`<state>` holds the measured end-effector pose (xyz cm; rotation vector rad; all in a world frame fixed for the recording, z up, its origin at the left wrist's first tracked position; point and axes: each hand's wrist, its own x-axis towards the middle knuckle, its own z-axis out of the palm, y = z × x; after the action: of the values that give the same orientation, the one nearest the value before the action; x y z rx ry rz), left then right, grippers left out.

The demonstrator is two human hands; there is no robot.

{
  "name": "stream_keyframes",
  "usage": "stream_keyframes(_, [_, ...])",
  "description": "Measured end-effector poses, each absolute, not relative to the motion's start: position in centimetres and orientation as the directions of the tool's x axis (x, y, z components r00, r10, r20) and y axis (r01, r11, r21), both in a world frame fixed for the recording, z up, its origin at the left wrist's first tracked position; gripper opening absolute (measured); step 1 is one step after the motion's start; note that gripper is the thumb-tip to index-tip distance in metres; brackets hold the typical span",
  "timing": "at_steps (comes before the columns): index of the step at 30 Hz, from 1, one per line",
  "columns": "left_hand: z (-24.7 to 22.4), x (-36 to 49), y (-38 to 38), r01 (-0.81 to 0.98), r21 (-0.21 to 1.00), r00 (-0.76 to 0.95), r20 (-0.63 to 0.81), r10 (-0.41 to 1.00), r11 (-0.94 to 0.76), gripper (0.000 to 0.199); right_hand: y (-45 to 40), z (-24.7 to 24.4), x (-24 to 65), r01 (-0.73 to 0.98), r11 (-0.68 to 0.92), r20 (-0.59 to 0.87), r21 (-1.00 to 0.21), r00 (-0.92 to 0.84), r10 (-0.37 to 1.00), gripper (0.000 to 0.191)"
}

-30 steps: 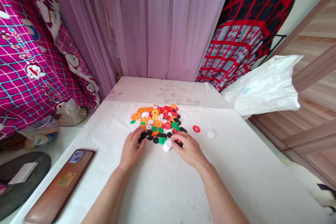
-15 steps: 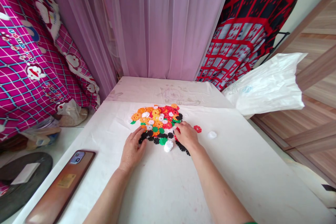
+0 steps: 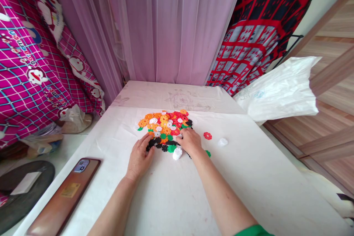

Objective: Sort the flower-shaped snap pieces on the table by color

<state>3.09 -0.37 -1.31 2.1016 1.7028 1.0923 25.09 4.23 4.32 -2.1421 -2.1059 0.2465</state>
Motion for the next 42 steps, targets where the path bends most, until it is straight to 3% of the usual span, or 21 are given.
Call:
stream_keyframes(3, [-1.3, 3.1, -0.4, 0.748, 0.590, 0.055, 0.401, 0.915, -0.304, 0.043, 3.7, 4.1, 25.8, 0.964, -0.012, 0.016, -0.265, 0.017, 1.000, 0.018])
stream_keyframes(8, [-1.1, 3.1, -0.4, 0.747, 0.591, 0.067, 0.390, 0.918, -0.306, 0.042, 1.1, 4.3, 27.8, 0.796, -0.006, 0.039, -0.605, 0.037, 0.999, 0.015])
stream_keyframes(10, [-1.1, 3.1, -0.4, 0.744, 0.593, 0.065, 0.394, 0.917, -0.307, 0.042, 0.0, 4.9, 28.2, 0.743, 0.024, 0.026, -0.669, -0.009, 1.000, 0.014])
stream_keyframes(18, [-1.2, 3.2, -0.4, 0.732, 0.610, 0.051, 0.396, 0.917, -0.304, 0.041, -1.8, 6.8, 26.9, 0.823, 0.203, 0.079, -0.530, -0.191, 0.978, 0.011])
stream_keyframes(27, [-1.2, 3.1, -0.4, 0.729, 0.617, 0.054, 0.380, 0.924, -0.296, 0.042, -1.9, 6.6, 26.3, 0.862, 0.244, 0.102, -0.445, -0.222, 0.970, 0.013])
stream_keyframes(32, [-1.6, 3.1, -0.3, 0.731, 0.614, 0.047, 0.388, 0.921, -0.296, 0.044, -1.9, 6.5, 26.2, 0.871, 0.228, 0.071, -0.436, -0.219, 0.973, 0.016])
stream_keyframes(36, [-1.7, 3.1, -0.3, 0.733, 0.615, 0.042, 0.387, 0.921, -0.291, 0.044, -1.4, 6.2, 27.1, 0.840, 0.213, 0.101, -0.500, -0.188, 0.977, 0.020])
stream_keyframes(39, [-1.5, 3.1, -0.4, 0.733, 0.611, 0.053, 0.387, 0.921, -0.299, 0.044, -1.0, 6.1, 28.2, 0.833, 0.129, 0.109, -0.538, -0.083, 0.991, 0.018])
stream_keyframes(42, [-1.4, 3.1, -0.4, 0.733, 0.611, 0.054, 0.385, 0.922, -0.298, 0.043, -0.9, 6.4, 29.0, 0.845, 0.047, 0.020, -0.532, -0.042, 0.999, 0.013])
